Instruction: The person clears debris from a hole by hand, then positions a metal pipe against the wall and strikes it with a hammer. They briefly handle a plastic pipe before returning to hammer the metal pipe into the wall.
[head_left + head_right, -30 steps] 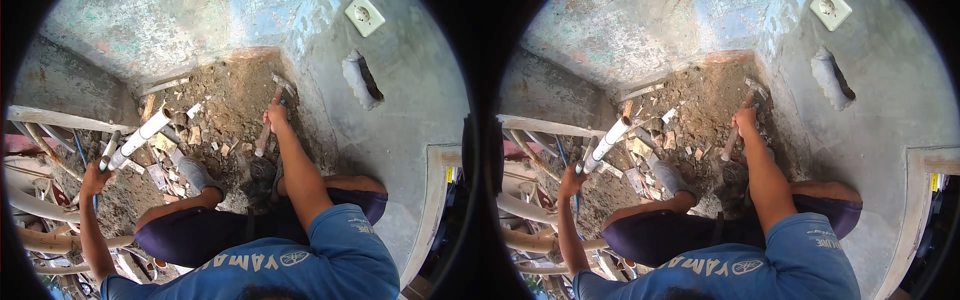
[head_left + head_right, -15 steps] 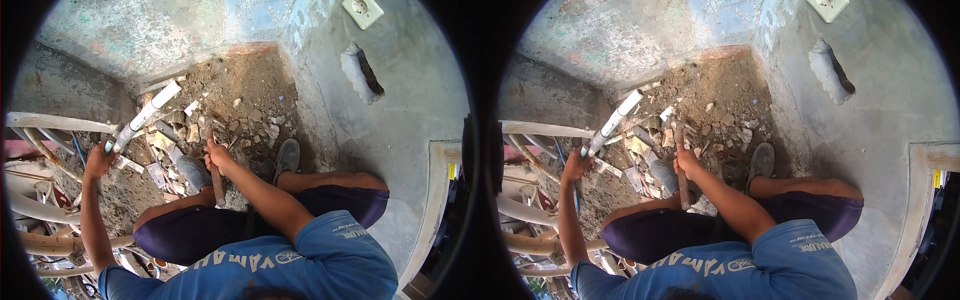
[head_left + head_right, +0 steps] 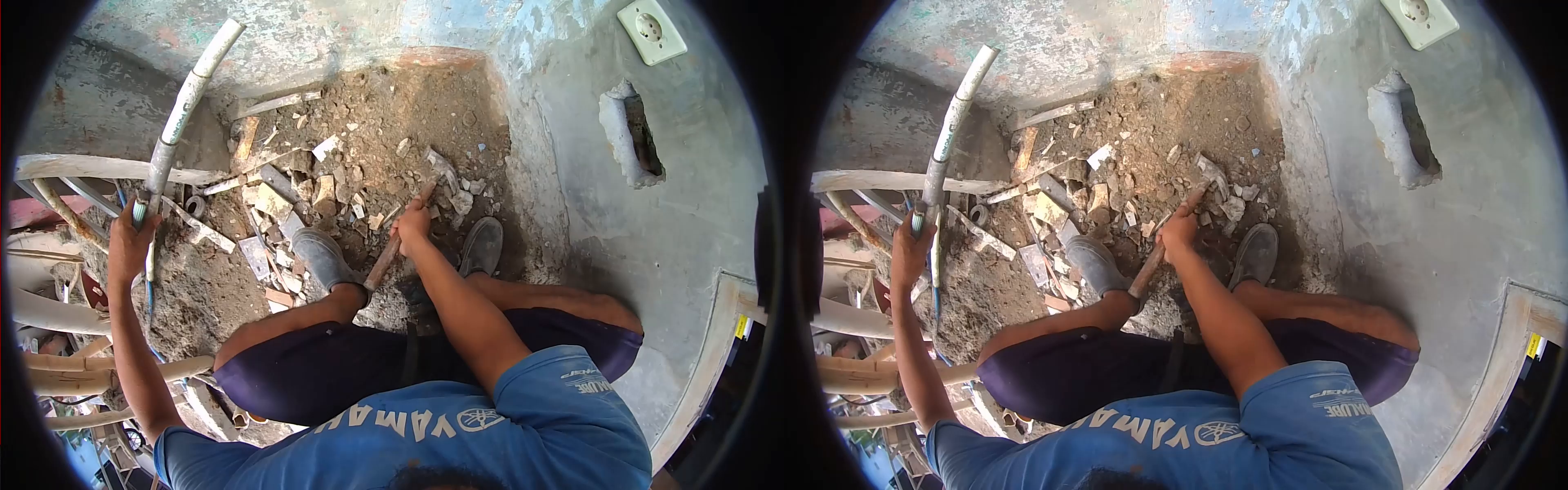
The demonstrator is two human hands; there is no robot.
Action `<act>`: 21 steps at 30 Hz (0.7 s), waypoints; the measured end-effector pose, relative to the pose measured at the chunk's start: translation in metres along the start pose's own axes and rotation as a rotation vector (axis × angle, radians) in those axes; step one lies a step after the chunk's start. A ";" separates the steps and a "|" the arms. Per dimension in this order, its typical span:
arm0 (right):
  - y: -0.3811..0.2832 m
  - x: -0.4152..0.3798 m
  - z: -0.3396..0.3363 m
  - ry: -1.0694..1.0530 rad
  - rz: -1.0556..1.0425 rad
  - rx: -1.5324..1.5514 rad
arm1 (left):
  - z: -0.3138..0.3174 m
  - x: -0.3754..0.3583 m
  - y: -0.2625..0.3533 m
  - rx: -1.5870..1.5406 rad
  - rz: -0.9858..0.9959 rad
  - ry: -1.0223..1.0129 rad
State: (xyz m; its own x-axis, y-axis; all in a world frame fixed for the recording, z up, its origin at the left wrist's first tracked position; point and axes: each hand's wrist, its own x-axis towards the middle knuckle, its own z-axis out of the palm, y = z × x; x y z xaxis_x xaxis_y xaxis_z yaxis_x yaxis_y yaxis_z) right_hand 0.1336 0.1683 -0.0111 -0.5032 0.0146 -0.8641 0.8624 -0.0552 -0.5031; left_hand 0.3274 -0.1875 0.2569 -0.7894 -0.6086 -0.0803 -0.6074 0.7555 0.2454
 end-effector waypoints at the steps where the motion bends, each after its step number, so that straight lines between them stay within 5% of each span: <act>1: 0.017 -0.011 0.009 -0.082 -0.049 0.024 | -0.001 -0.002 0.000 0.048 0.018 -0.007; 5: 0.041 -0.045 0.039 -0.428 0.329 0.039 | 0.011 -0.006 0.006 0.253 0.039 -0.054; 8: 0.044 -0.055 0.044 -0.531 0.207 -0.178 | 0.031 -0.015 -0.018 0.339 0.052 -0.060; 10: 0.013 -0.056 0.041 -0.518 -0.015 -0.220 | 0.047 -0.025 -0.027 0.399 -0.016 -0.141; 16: -0.086 0.026 0.014 -0.158 -0.176 -0.026 | 0.140 -0.054 -0.097 0.475 -0.099 -0.285; 21: -0.007 0.013 0.004 -0.104 -0.022 -0.236 | 0.200 -0.063 -0.134 0.448 -0.148 -0.342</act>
State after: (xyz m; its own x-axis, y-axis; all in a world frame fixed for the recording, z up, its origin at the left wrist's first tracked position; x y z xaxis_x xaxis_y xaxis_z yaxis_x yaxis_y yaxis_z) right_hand 0.1208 0.1644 -0.0186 -0.5147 -0.0900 -0.8526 0.8338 0.1788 -0.5223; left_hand 0.4406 -0.2020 0.0362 -0.6317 -0.6591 -0.4081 -0.6331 0.7424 -0.2190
